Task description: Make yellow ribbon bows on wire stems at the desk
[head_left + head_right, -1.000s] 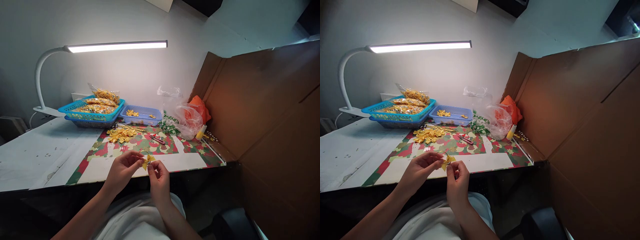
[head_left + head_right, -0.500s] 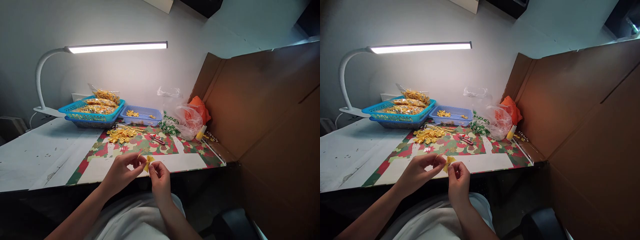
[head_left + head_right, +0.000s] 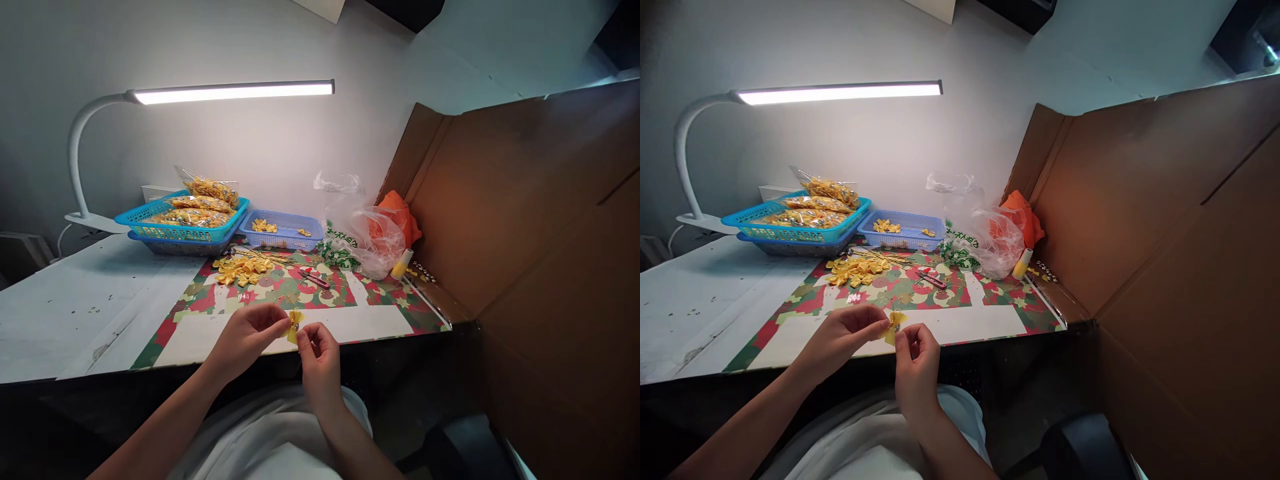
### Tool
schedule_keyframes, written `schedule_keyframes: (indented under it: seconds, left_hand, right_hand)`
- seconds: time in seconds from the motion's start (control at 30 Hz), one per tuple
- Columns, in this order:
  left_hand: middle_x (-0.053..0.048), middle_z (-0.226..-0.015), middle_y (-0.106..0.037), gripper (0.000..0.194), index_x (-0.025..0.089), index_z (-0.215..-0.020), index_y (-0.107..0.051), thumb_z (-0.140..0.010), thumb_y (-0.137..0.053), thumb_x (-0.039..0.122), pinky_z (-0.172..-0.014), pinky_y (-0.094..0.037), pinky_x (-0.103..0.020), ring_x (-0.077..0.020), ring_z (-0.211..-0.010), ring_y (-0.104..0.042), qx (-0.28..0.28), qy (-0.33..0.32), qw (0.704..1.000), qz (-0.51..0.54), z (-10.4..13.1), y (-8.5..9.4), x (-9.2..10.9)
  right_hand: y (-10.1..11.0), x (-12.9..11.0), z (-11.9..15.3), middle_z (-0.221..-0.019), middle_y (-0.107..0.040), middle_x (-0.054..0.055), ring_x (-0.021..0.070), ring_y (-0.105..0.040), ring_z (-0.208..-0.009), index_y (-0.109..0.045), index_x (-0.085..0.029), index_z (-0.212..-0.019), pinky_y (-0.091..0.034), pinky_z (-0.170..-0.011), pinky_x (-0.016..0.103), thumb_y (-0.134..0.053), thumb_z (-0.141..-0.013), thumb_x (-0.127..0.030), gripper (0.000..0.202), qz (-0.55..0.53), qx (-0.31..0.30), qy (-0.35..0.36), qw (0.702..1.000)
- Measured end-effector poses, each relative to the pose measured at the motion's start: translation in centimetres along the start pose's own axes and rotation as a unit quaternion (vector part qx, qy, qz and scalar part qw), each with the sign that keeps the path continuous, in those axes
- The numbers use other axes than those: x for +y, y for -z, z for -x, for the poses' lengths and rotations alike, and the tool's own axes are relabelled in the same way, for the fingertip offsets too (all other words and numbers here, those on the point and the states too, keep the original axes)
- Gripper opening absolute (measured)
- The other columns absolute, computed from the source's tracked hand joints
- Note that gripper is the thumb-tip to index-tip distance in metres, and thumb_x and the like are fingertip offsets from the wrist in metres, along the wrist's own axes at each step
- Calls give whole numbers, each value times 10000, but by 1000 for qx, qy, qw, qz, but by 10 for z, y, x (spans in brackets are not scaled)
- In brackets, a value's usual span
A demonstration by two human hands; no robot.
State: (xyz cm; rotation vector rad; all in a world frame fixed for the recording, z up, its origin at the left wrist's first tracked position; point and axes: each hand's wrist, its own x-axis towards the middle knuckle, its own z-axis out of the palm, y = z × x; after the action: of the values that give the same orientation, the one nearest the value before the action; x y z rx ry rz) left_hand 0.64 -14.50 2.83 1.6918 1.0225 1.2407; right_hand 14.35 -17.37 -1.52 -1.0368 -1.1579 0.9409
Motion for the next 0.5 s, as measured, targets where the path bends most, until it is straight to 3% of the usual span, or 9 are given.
schedule_keyframes:
  seconds: [0.37,0.5]
  left_hand:
    - [-23,-624,-672,241,158,-713,-694,-746,-714,396,-501,-469,-203,-131,-549,-589,40,17,998,38,6,-8,-6]
    - [-24,-657,-685,218,155,-737,-700,-766,-710,371,-543,-488,-202,-135,-594,-605,58,8,998,27,8,-8,-10]
  right_hand:
    - [-6,-2,6,-647,-448,-37,110,-395,-592,-470,-203,-700,-360,-544,233,-530,-853,-442,290,-16,37,3,999]
    - [-7,-3,6,-622,-432,-44,105,-372,-580,-481,-199,-678,-340,-536,235,-582,-813,-469,318,-56,14,-23,998]
